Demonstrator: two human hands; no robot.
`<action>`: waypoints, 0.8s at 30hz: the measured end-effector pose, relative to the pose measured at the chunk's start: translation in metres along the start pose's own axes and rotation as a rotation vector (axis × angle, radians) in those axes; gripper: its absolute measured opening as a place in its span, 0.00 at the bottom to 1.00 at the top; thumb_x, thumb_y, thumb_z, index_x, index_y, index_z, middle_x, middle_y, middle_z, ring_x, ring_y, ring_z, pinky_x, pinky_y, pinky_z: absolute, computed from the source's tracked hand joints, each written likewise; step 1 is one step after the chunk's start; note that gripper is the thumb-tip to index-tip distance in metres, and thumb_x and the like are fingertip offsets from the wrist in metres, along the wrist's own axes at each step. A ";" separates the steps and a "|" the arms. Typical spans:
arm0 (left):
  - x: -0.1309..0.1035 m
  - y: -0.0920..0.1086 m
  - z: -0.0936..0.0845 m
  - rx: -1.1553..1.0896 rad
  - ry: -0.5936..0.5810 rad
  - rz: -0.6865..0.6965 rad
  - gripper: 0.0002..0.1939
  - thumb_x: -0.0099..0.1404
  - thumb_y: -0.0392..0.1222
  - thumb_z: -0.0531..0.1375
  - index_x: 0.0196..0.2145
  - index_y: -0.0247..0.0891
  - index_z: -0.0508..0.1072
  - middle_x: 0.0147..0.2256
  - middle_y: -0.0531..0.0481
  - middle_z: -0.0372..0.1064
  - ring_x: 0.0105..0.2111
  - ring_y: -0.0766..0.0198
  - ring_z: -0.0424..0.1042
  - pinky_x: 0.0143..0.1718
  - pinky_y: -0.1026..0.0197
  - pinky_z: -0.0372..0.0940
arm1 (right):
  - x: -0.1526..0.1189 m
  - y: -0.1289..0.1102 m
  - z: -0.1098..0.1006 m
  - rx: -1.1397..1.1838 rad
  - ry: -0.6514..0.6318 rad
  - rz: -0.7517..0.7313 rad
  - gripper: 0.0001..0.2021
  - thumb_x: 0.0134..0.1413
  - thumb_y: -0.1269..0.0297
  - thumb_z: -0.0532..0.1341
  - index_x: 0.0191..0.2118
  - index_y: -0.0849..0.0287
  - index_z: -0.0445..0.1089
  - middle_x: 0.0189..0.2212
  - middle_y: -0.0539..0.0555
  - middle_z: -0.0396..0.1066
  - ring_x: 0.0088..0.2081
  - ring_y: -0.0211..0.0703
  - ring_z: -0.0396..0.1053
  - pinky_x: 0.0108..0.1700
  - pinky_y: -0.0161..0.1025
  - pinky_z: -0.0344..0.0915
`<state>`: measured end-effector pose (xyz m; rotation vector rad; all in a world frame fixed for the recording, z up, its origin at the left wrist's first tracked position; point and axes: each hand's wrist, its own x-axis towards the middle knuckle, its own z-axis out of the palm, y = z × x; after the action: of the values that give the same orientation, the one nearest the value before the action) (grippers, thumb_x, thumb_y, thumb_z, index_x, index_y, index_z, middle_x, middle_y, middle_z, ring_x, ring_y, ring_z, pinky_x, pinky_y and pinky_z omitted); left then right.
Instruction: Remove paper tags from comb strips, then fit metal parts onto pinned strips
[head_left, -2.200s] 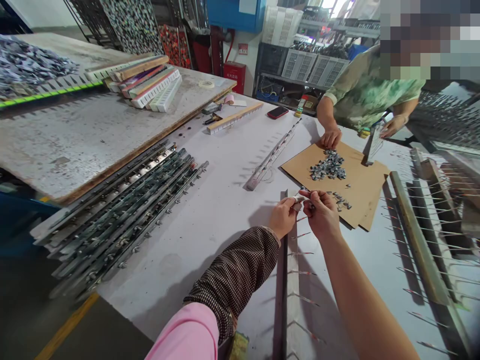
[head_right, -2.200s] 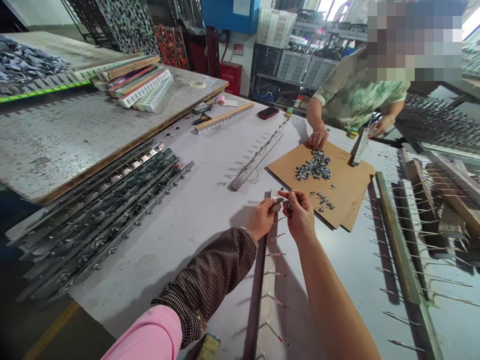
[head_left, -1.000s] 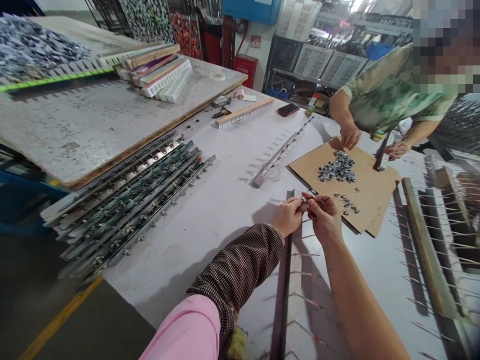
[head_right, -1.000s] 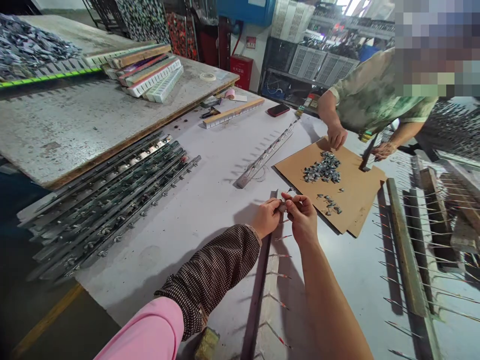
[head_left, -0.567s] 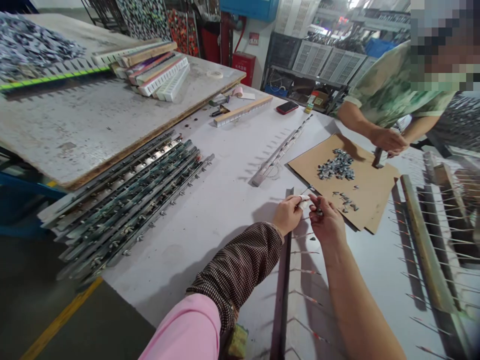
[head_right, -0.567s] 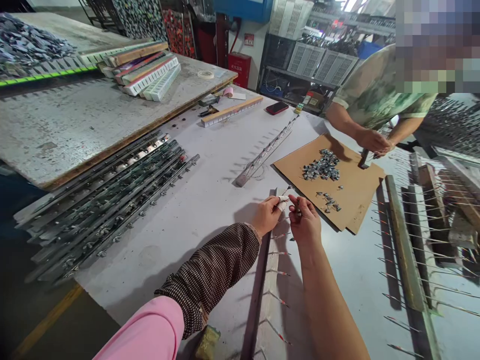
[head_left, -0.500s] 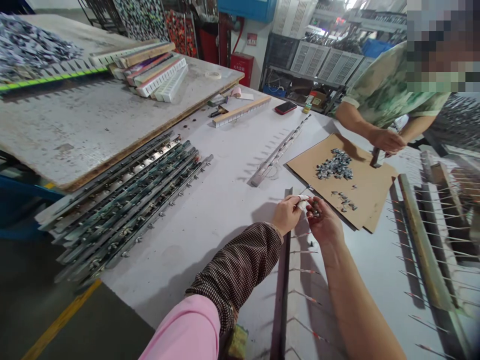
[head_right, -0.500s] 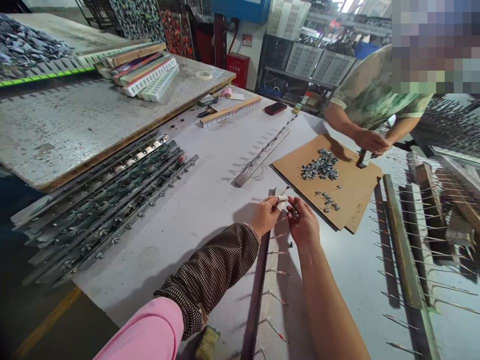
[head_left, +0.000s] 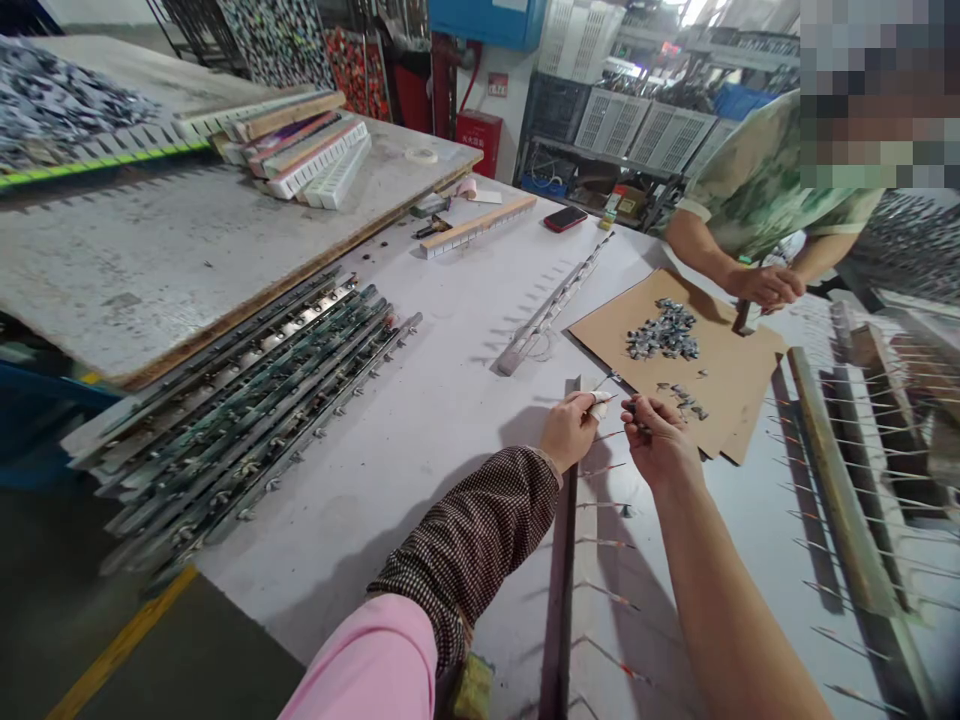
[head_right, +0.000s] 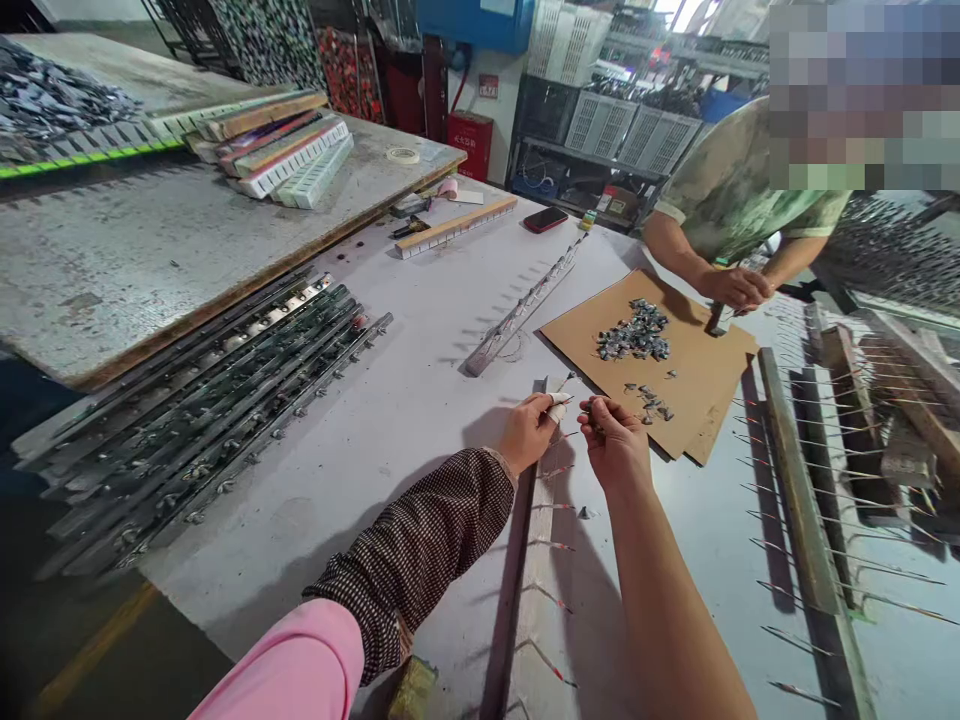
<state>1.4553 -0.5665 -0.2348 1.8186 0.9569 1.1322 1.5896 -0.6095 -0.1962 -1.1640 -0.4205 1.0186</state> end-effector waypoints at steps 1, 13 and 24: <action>0.000 0.000 0.000 0.006 -0.002 -0.001 0.09 0.72 0.37 0.58 0.46 0.39 0.78 0.44 0.46 0.77 0.45 0.59 0.76 0.52 0.59 0.71 | 0.001 0.001 0.001 0.005 -0.013 -0.001 0.22 0.24 0.57 0.83 0.28 0.59 0.77 0.27 0.51 0.78 0.22 0.28 0.67 0.19 0.22 0.63; 0.000 0.005 -0.002 0.045 -0.017 -0.033 0.08 0.72 0.37 0.58 0.44 0.39 0.79 0.43 0.47 0.78 0.44 0.61 0.76 0.50 0.62 0.69 | -0.001 -0.010 0.019 0.027 -0.098 -0.062 0.19 0.32 0.62 0.81 0.34 0.58 0.81 0.32 0.53 0.77 0.25 0.30 0.64 0.16 0.23 0.50; 0.000 0.009 -0.006 0.060 -0.048 -0.054 0.09 0.72 0.37 0.58 0.45 0.39 0.79 0.43 0.48 0.77 0.45 0.61 0.76 0.51 0.62 0.69 | -0.002 -0.006 0.023 0.061 -0.126 -0.052 0.16 0.33 0.63 0.80 0.32 0.56 0.79 0.33 0.53 0.76 0.26 0.30 0.61 0.16 0.23 0.50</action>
<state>1.4516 -0.5686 -0.2248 1.8486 1.0159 1.0319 1.5740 -0.5985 -0.1819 -1.0322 -0.5138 1.0556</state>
